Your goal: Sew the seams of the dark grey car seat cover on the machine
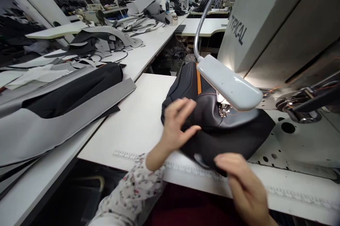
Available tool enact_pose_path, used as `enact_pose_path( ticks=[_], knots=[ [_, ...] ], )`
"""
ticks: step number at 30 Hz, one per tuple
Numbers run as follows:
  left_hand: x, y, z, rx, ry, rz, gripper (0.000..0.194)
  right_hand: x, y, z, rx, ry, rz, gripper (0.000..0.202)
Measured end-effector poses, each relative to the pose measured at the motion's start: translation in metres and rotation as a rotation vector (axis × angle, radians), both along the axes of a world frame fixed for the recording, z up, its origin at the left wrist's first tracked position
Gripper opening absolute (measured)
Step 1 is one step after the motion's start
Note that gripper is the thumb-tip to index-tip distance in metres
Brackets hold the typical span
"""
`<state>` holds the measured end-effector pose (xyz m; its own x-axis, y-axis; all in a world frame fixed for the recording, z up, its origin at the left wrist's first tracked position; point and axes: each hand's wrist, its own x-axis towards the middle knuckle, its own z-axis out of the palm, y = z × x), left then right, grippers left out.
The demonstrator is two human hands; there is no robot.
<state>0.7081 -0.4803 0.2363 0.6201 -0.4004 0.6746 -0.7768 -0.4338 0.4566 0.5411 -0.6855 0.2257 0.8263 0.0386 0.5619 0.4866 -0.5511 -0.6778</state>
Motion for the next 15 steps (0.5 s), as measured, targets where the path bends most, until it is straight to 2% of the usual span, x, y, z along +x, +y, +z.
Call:
enact_pose_path(
  ticks=[1,2,3,5,7,9,11,13,15],
  knots=[
    [0.009,0.015,-0.006,0.096,0.142,0.058,0.041,-0.012,0.006,-0.01,0.042,0.128,0.097,0.045],
    [0.016,0.027,-0.013,0.201,0.256,0.05,0.04,-0.02,0.011,-0.021,0.072,0.25,0.143,0.042],
    [0.02,0.034,-0.019,0.266,0.323,0.027,0.038,-0.024,0.012,-0.032,0.102,0.354,0.127,0.039],
    [0.02,0.037,-0.029,0.343,0.371,-0.05,0.034,-0.019,0.009,-0.05,0.176,0.488,-0.031,0.031],
    [0.01,0.03,-0.032,0.359,0.369,-0.083,0.032,-0.002,-0.001,-0.063,0.259,0.531,-0.202,0.024],
    [-0.007,0.023,-0.029,0.358,0.367,-0.088,0.032,0.019,-0.011,-0.069,0.342,0.542,-0.309,0.019],
    [-0.025,0.02,-0.023,0.348,0.364,-0.095,0.034,0.036,-0.014,-0.069,0.453,0.54,-0.347,0.021],
    [-0.043,0.023,-0.019,0.331,0.365,-0.104,0.034,0.04,-0.009,-0.065,0.611,0.532,-0.325,0.024],
    [-0.061,0.031,-0.015,0.312,0.369,-0.116,0.033,0.029,0.001,-0.057,0.786,0.535,-0.231,0.027]
  ],
)
